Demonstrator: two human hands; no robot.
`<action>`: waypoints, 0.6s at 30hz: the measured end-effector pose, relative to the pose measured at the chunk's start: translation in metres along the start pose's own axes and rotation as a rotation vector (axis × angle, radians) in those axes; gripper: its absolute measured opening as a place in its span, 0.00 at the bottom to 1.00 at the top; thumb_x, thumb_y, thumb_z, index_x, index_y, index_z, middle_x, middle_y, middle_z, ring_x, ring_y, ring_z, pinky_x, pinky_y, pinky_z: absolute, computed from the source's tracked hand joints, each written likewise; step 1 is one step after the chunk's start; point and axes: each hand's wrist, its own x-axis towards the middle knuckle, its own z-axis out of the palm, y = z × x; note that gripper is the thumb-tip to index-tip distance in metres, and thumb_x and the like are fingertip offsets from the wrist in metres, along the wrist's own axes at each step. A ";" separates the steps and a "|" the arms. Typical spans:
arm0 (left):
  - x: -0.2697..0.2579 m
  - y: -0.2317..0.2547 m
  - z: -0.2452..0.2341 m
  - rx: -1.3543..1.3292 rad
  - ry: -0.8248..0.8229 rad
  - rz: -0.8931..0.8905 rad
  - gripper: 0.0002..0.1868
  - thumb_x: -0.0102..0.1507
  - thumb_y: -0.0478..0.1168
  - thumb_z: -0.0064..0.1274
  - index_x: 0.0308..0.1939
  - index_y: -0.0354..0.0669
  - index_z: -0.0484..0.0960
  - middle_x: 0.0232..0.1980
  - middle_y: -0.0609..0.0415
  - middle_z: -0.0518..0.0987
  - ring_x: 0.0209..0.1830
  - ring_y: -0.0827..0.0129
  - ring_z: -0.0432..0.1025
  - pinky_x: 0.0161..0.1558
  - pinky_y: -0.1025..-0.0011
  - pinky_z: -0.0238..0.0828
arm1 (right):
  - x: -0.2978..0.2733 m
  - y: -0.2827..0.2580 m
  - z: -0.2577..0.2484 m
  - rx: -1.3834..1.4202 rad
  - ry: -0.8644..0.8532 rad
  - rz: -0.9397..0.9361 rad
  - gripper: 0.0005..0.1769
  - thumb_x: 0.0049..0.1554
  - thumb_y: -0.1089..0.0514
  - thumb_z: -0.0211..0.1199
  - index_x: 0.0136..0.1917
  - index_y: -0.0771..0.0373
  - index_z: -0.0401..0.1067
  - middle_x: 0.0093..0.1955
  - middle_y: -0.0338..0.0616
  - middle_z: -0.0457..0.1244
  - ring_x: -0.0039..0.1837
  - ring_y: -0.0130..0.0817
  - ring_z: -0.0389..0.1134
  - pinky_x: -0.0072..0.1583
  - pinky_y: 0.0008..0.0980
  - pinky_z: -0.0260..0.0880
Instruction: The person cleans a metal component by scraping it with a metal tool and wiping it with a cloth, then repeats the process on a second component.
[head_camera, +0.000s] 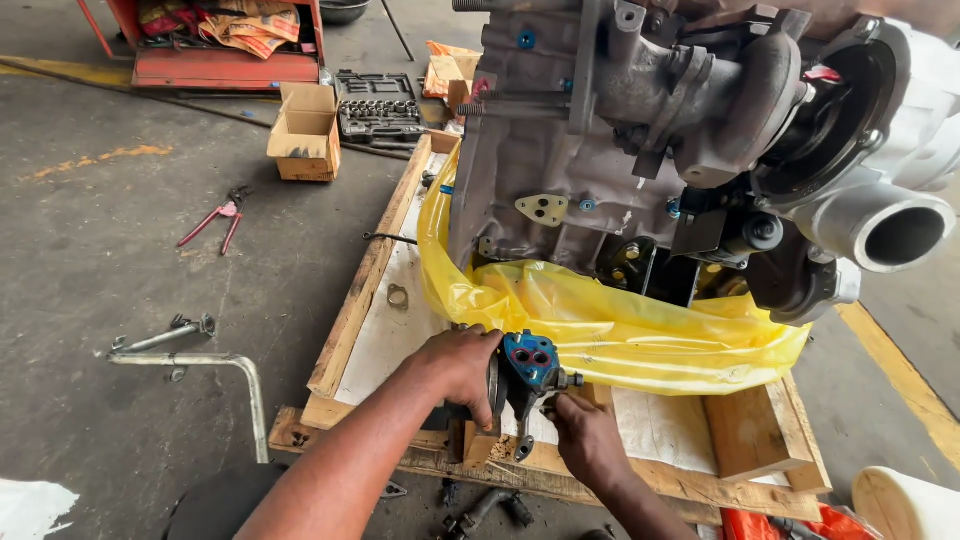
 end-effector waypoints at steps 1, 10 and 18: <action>0.000 -0.001 -0.001 0.005 -0.006 0.011 0.79 0.35 0.59 0.79 0.80 0.39 0.46 0.80 0.43 0.56 0.79 0.54 0.55 0.74 0.62 0.57 | 0.002 0.005 0.005 0.023 -0.085 0.063 0.04 0.59 0.59 0.59 0.43 0.59 0.73 0.42 0.42 0.70 0.42 0.39 0.71 0.47 0.41 0.72; 0.006 -0.007 0.004 0.024 0.015 0.048 0.78 0.35 0.58 0.80 0.79 0.38 0.47 0.81 0.42 0.53 0.81 0.56 0.51 0.76 0.64 0.52 | -0.011 0.009 0.029 0.102 -0.132 0.155 0.08 0.62 0.56 0.56 0.44 0.57 0.74 0.39 0.43 0.70 0.38 0.37 0.69 0.45 0.43 0.72; 0.005 -0.005 0.002 0.036 0.011 0.051 0.79 0.36 0.58 0.79 0.80 0.38 0.45 0.81 0.43 0.54 0.80 0.57 0.52 0.76 0.65 0.52 | -0.009 0.005 0.022 0.247 -0.088 0.323 0.09 0.63 0.59 0.54 0.44 0.58 0.74 0.44 0.46 0.71 0.38 0.35 0.71 0.40 0.39 0.77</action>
